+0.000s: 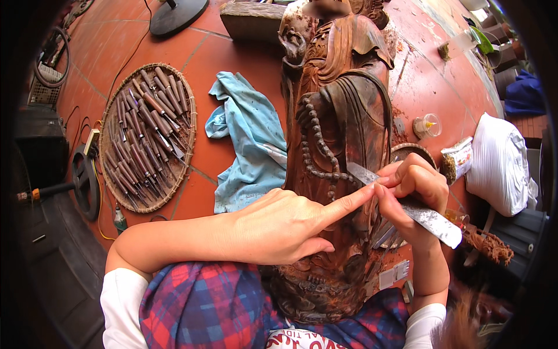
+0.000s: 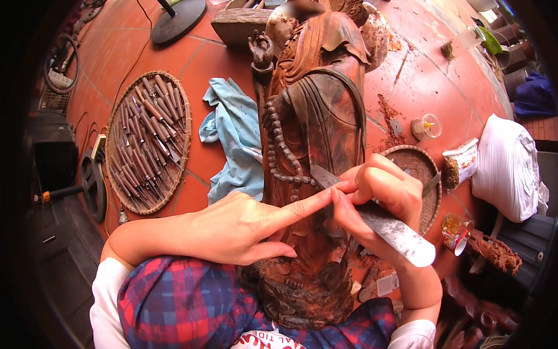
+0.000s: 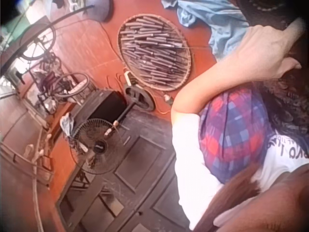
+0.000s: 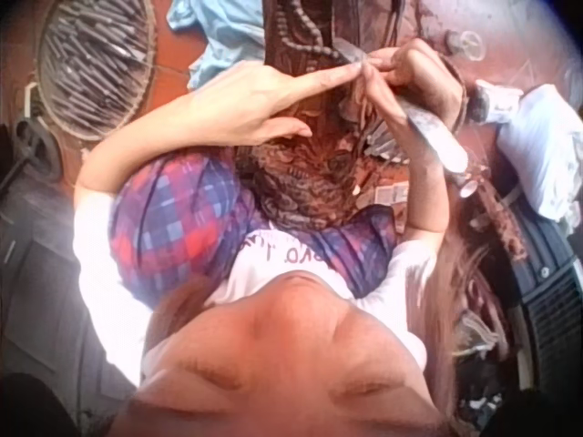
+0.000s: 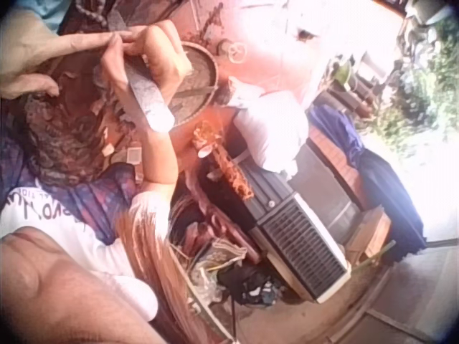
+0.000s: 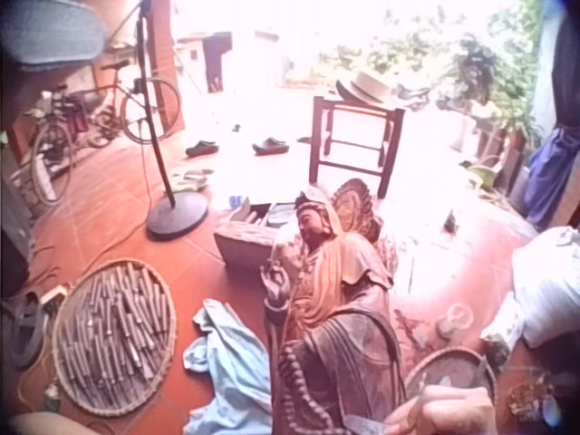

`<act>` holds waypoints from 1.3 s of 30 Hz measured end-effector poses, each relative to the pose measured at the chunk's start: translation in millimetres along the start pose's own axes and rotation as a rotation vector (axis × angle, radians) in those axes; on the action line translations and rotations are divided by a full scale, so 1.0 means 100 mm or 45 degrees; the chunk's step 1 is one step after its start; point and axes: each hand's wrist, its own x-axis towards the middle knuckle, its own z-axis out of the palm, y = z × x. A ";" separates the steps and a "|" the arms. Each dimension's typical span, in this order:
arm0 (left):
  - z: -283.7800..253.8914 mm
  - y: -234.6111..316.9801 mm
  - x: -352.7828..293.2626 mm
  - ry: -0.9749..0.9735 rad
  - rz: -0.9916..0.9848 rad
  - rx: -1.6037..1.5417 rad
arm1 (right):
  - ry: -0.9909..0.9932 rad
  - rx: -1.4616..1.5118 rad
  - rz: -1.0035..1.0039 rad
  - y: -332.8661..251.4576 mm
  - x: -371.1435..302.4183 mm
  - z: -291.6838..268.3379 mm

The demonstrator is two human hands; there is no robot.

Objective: The person is carving a wooden sculpture of a figure, using various chisels and tools to refine the details. They work on different parts of the sculpture, including the hair and clothing, and occasionally wipe away wood shavings.

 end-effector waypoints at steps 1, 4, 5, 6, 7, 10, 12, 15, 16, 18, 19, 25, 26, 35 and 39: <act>-0.01 0.00 -0.01 0.011 -0.034 0.032 | 0.031 0.046 0.017 0.01 0.03 0.01; -0.13 0.01 0.07 0.088 -0.032 0.158 | 0.227 0.089 0.005 0.05 0.10 0.06; -0.10 -0.01 0.05 0.074 -0.037 0.105 | 0.162 0.058 -0.007 0.05 0.10 0.05; -0.05 -0.02 0.03 0.059 -0.042 0.052 | 0.097 0.027 -0.021 0.03 0.07 0.04; 0.00 -0.04 0.00 0.046 -0.046 -0.001 | 0.032 -0.004 -0.034 0.01 0.05 0.01; -0.06 0.01 0.02 0.063 -0.022 0.055 | 0.065 0.095 0.040 0.00 0.08 -0.01; -0.14 0.01 0.07 0.114 -0.038 0.166 | 0.218 0.070 0.004 0.02 0.13 0.06; -0.03 -0.04 0.02 -0.023 -0.082 0.020 | -0.018 -0.004 -0.008 0.00 0.05 0.00; -0.02 -0.04 -0.01 0.000 -0.036 -0.026 | -0.087 0.022 0.025 0.00 0.06 -0.05; -0.09 0.01 0.03 0.068 -0.010 0.023 | 0.077 0.142 0.105 -0.02 0.09 -0.03; -0.13 0.03 0.05 0.103 0.003 0.047 | 0.159 0.203 0.144 -0.02 0.12 0.00; 0.00 -0.03 0.00 0.062 -0.022 0.003 | 0.009 0.168 0.076 0.03 0.05 -0.04; -0.11 0.04 0.03 0.047 -0.038 0.023 | 0.087 0.216 0.118 0.00 0.08 -0.01; -0.10 0.00 0.06 0.088 0.033 0.019 | 0.130 0.322 0.271 -0.03 0.09 0.00; -0.05 -0.08 0.08 0.172 0.032 0.112 | 0.162 0.251 0.151 0.08 0.07 0.04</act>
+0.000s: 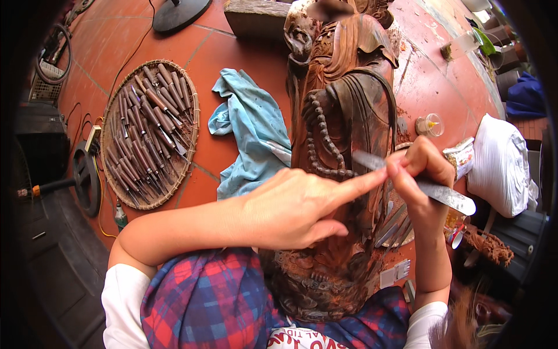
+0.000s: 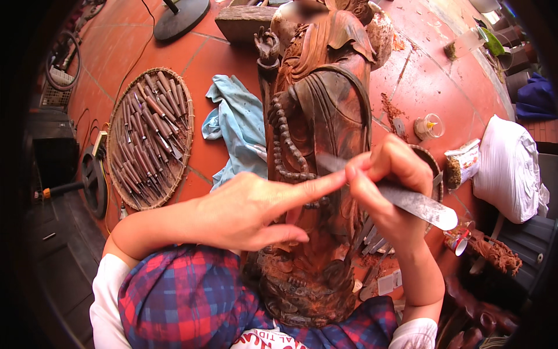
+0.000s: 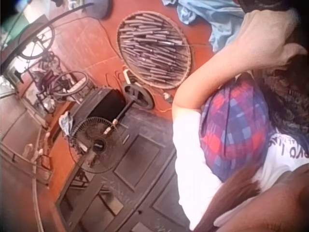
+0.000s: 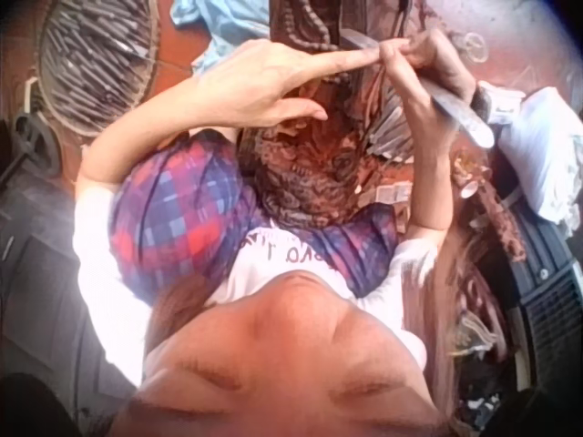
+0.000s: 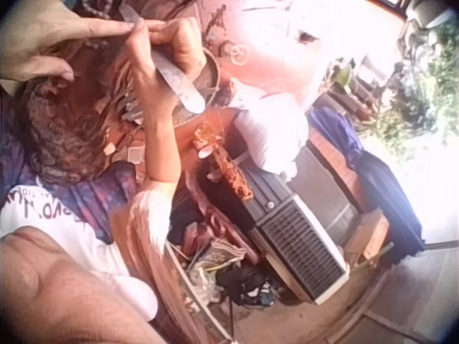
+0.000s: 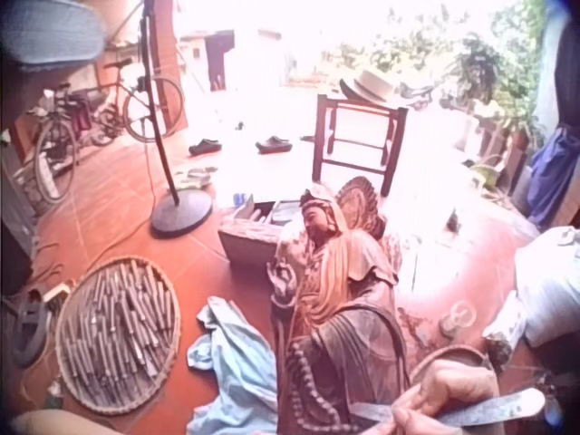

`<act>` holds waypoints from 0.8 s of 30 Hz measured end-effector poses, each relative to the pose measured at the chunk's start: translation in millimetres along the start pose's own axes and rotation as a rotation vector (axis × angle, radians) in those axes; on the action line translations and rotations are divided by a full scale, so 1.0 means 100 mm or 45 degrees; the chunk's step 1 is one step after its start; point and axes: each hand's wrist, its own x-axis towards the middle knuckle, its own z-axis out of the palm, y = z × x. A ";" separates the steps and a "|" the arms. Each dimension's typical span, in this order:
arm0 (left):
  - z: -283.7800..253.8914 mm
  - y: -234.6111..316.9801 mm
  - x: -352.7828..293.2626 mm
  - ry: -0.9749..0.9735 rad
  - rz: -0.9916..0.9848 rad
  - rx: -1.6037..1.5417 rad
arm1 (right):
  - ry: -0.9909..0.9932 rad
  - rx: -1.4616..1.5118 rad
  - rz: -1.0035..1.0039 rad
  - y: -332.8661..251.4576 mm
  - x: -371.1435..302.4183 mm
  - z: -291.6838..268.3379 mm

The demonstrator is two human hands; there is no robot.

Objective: The person is carving a wooden sculpture of a figure, using various chisels and tools to refine the details. They work on different parts of the sculpture, including the hair and clothing, and occasionally wipe away wood shavings.

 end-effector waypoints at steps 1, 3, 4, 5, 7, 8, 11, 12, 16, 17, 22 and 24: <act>0.05 0.02 -0.05 -0.074 -0.040 -0.106 | -0.108 -0.040 0.058 0.00 -0.04 -0.06; 0.02 0.08 -0.04 -0.065 -0.022 -0.157 | -0.072 -0.013 0.101 -0.10 0.00 -0.04; -0.06 0.09 -0.01 -0.107 -0.054 -0.112 | -0.014 0.082 0.215 -0.13 0.02 -0.01; -0.08 0.07 0.02 -0.027 -0.021 -0.060 | 0.080 0.092 0.162 -0.11 0.04 0.02; -0.05 0.01 0.05 0.045 0.027 -0.008 | 0.118 0.078 0.076 -0.01 0.00 0.05; -0.02 0.05 0.03 -0.060 -0.076 -0.036 | 0.088 0.102 0.030 0.05 -0.03 0.02; 0.04 0.06 -0.04 -0.074 -0.053 -0.215 | -0.054 0.027 0.188 -0.08 -0.03 -0.06; -0.01 0.06 0.00 -0.024 -0.032 -0.154 | -0.019 0.069 0.253 -0.12 0.00 -0.04; -0.01 0.01 0.04 0.055 0.016 -0.077 | 0.083 0.042 -0.020 -0.02 0.02 0.04; 0.06 0.03 -0.02 0.016 0.004 -0.138 | -0.027 -0.013 0.020 0.00 -0.03 -0.02; -0.11 0.08 0.06 -0.020 -0.035 -0.203 | 0.193 0.105 0.189 -0.10 0.06 0.07; -0.07 0.00 0.07 -0.019 -0.007 -0.198 | 0.100 0.095 0.136 -0.03 0.04 0.05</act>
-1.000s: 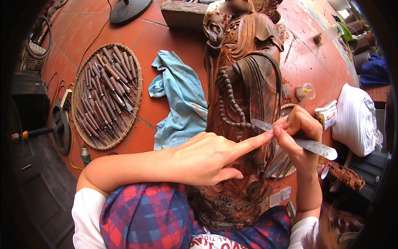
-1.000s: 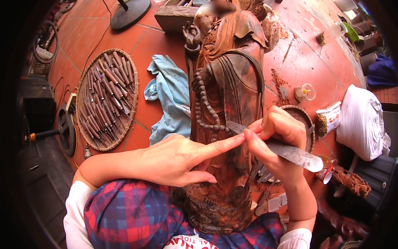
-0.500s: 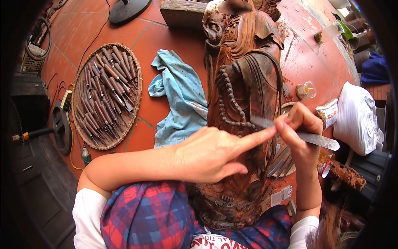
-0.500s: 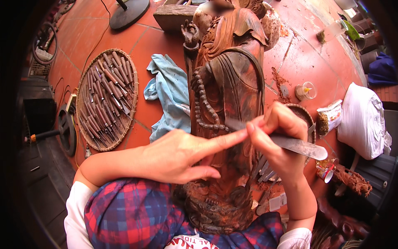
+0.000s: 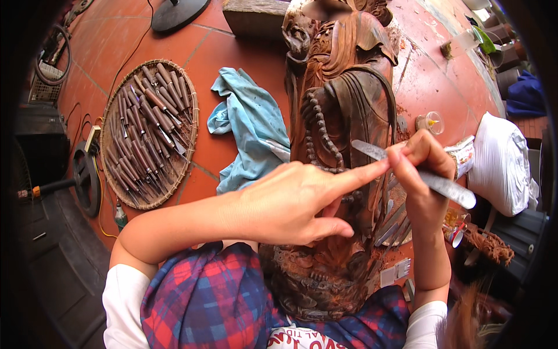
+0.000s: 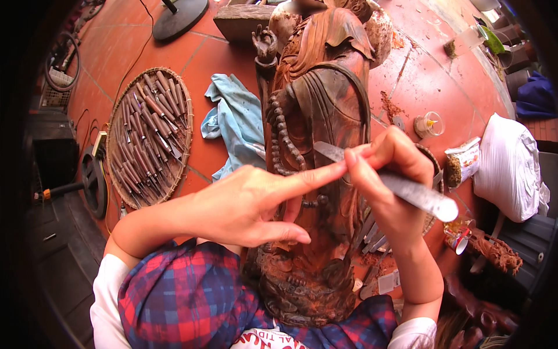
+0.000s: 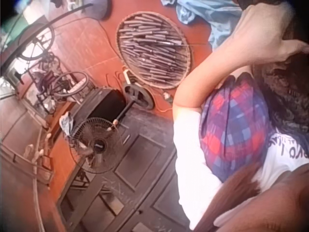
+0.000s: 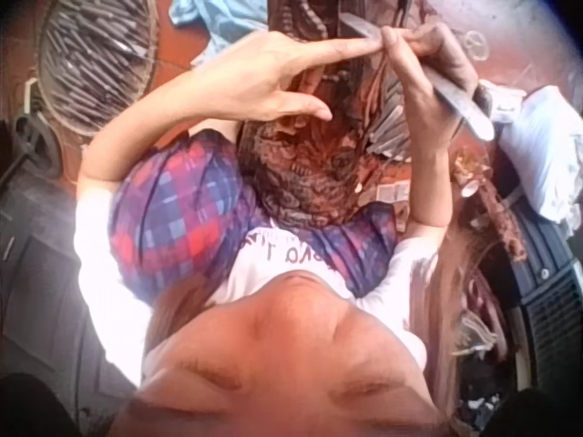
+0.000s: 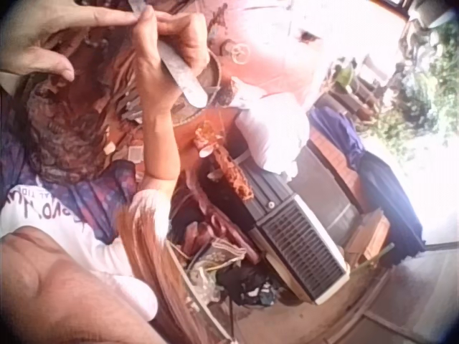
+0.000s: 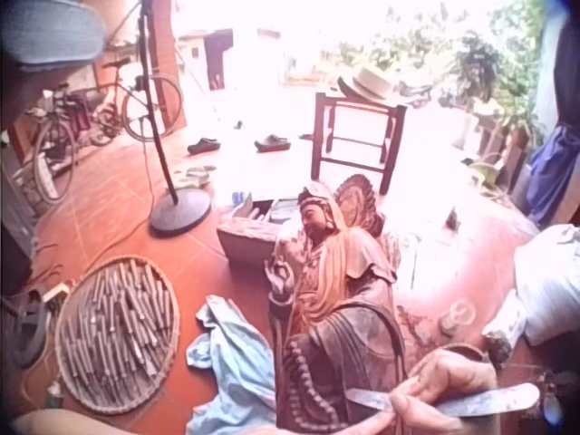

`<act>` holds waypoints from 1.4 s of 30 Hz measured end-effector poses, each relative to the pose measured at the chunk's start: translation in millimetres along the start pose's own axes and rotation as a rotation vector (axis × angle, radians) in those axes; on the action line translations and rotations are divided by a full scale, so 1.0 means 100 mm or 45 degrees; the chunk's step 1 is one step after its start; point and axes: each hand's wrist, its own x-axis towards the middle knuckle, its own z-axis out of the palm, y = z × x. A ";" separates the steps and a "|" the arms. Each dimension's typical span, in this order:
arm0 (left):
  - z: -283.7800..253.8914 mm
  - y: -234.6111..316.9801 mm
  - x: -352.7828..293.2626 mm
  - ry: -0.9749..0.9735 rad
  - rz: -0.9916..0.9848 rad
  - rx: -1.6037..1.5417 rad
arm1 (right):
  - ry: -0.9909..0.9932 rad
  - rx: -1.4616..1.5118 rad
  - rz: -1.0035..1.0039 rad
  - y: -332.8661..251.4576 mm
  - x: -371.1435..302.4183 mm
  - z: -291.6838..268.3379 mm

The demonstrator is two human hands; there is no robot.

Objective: The person is carving a wooden sculpture of a figure, using various chisels and tools to refine the details. They work on different parts of the sculpture, including the hair and clothing, and occasionally wipe away wood shavings.

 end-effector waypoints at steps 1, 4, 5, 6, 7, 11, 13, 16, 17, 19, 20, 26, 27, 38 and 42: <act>0.04 0.01 -0.04 -0.089 -0.062 -0.058 | -0.090 -0.035 -0.009 0.03 -0.07 -0.08; 0.05 0.07 -0.07 -0.109 -0.123 -0.145 | -0.127 -0.085 0.003 -0.04 -0.05 -0.11; 0.00 0.08 -0.04 -0.060 -0.093 -0.121 | -0.030 -0.009 0.066 -0.08 -0.02 -0.04; -0.04 0.08 -0.01 -0.011 -0.062 -0.097 | 0.067 0.068 0.130 -0.10 0.02 0.01; -0.04 0.02 0.03 0.060 0.033 -0.011 | 0.104 0.047 0.061 -0.05 0.03 0.03; 0.06 0.04 -0.07 -0.151 -0.105 -0.207 | -0.220 -0.206 -0.058 -0.05 -0.08 -0.15; -0.02 0.07 -0.01 -0.086 -0.077 -0.164 | -0.028 -0.058 0.066 -0.08 -0.03 -0.05; 0.02 0.03 0.01 -0.033 -0.029 -0.082 | -0.011 -0.038 0.049 -0.04 -0.03 -0.03; 0.08 0.04 -0.04 -0.095 -0.074 -0.118 | -0.101 -0.093 -0.007 -0.01 -0.08 -0.11; 0.08 0.07 -0.07 -0.179 -0.143 -0.187 | -0.233 -0.200 -0.100 -0.03 -0.07 -0.17; 0.05 0.09 -0.04 -0.144 -0.129 -0.160 | -0.137 -0.122 -0.018 -0.06 -0.06 -0.14; 0.11 0.06 -0.05 -0.169 -0.114 -0.153 | -0.203 -0.070 -0.024 -0.01 -0.08 -0.17; 0.09 0.07 -0.05 -0.170 -0.107 -0.167 | -0.243 -0.180 -0.060 -0.04 -0.06 -0.20; 0.38 0.11 -0.05 -0.176 0.032 -0.154 | -0.255 0.151 -0.024 0.12 -0.12 -0.31; 0.35 0.12 -0.03 -0.118 -0.043 -0.066 | -0.254 -0.165 -0.337 0.14 -0.04 -0.22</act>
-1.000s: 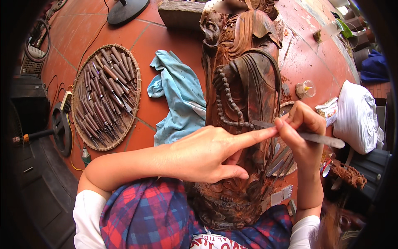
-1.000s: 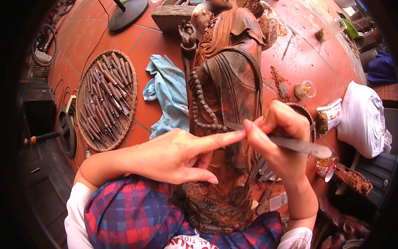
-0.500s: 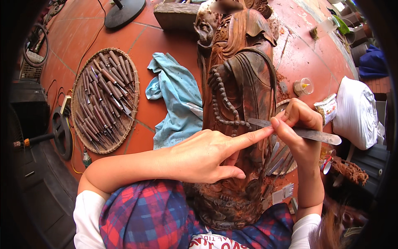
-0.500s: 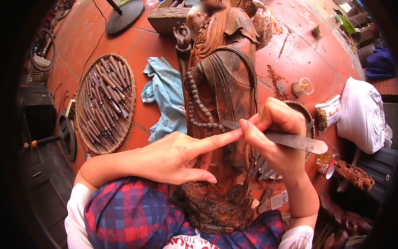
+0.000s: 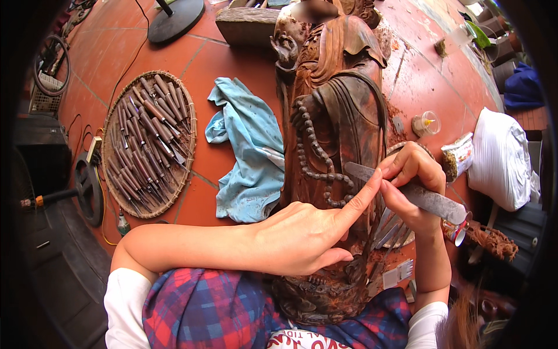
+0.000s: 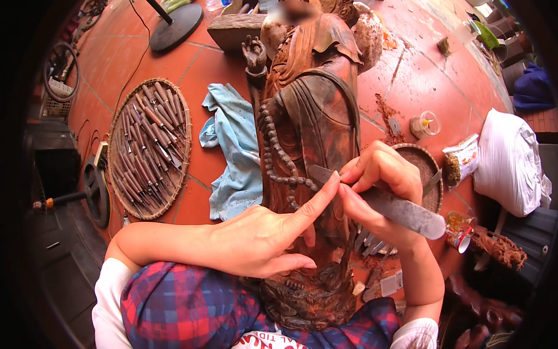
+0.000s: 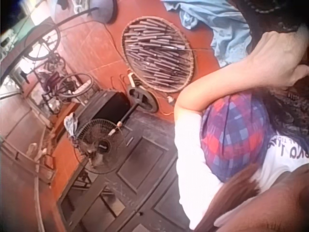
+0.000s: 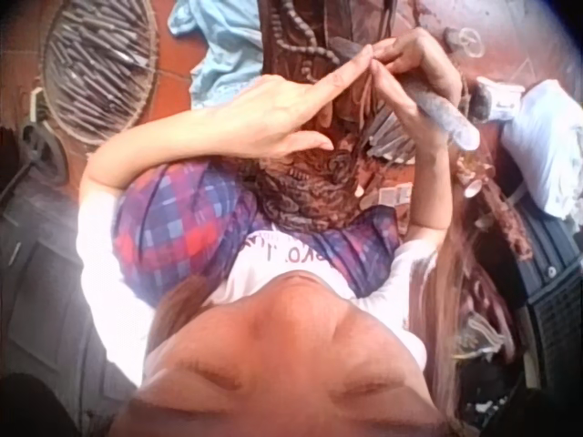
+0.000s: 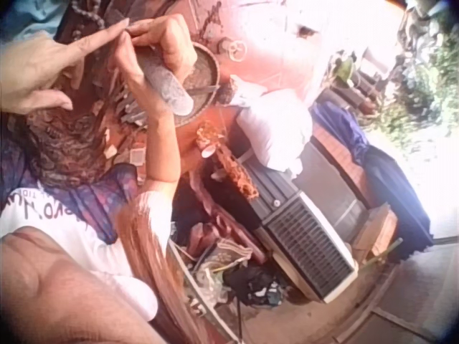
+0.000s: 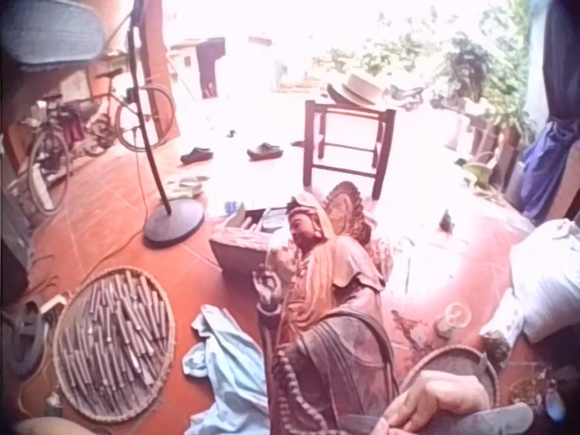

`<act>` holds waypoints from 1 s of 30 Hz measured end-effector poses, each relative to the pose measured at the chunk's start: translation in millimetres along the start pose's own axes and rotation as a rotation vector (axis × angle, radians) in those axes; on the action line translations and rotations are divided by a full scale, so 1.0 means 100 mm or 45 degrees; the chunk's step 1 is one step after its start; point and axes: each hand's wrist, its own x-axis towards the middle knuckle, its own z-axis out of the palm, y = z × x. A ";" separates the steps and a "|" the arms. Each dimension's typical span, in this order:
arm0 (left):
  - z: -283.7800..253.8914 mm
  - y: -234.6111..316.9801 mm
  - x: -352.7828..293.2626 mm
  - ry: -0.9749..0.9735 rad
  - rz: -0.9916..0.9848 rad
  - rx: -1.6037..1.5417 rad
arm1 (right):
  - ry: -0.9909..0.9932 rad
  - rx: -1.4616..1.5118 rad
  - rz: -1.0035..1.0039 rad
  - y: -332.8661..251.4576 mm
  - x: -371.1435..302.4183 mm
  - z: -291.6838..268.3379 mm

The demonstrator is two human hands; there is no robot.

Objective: The person is carving a wooden sculpture of a figure, using various chisels and tools to refine the details. They work on different parts of the sculpture, including the hair and clothing, and occasionally wipe away wood shavings.

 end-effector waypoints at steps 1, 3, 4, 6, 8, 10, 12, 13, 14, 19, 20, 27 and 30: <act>0.00 -0.01 0.01 -0.028 -0.020 -0.047 | -0.032 -0.009 -0.010 0.00 -0.02 -0.01; 0.01 -0.03 0.00 -0.070 -0.067 -0.141 | -0.107 -0.022 -0.038 0.01 -0.04 -0.05; 0.01 -0.03 0.00 -0.080 -0.064 -0.103 | -0.128 -0.023 -0.043 0.00 -0.03 -0.06; 0.01 -0.03 0.00 -0.103 -0.047 -0.029 | -0.168 -0.038 -0.052 -0.05 0.02 -0.11; -0.04 0.01 0.03 -0.050 -0.031 -0.119 | -0.114 -0.028 -0.028 -0.06 0.09 -0.06; -0.04 0.01 0.05 -0.063 -0.018 -0.121 | -0.069 -0.001 -0.046 0.02 0.09 -0.04; 0.01 -0.03 0.03 -0.102 -0.053 -0.032 | -0.184 0.010 -0.042 0.03 0.11 -0.10; 0.02 -0.04 0.03 -0.086 -0.013 -0.059 | -0.247 0.015 -0.039 0.02 0.13 -0.15; 0.00 -0.03 0.04 -0.080 -0.011 -0.084 | -0.304 0.008 -0.028 -0.01 0.12 -0.20; -0.06 0.01 0.08 -0.094 -0.053 -0.124 | -0.226 0.083 -0.048 0.06 0.19 -0.15; -0.04 -0.01 0.07 -0.098 -0.028 -0.085 | -0.289 0.096 -0.053 0.08 0.15 -0.20; -0.05 0.00 0.06 -0.076 -0.093 -0.075 | -0.260 0.094 -0.103 0.14 0.20 -0.15; 0.01 -0.02 0.04 -0.100 -0.006 0.027 | -0.362 0.105 -0.085 0.09 0.17 -0.24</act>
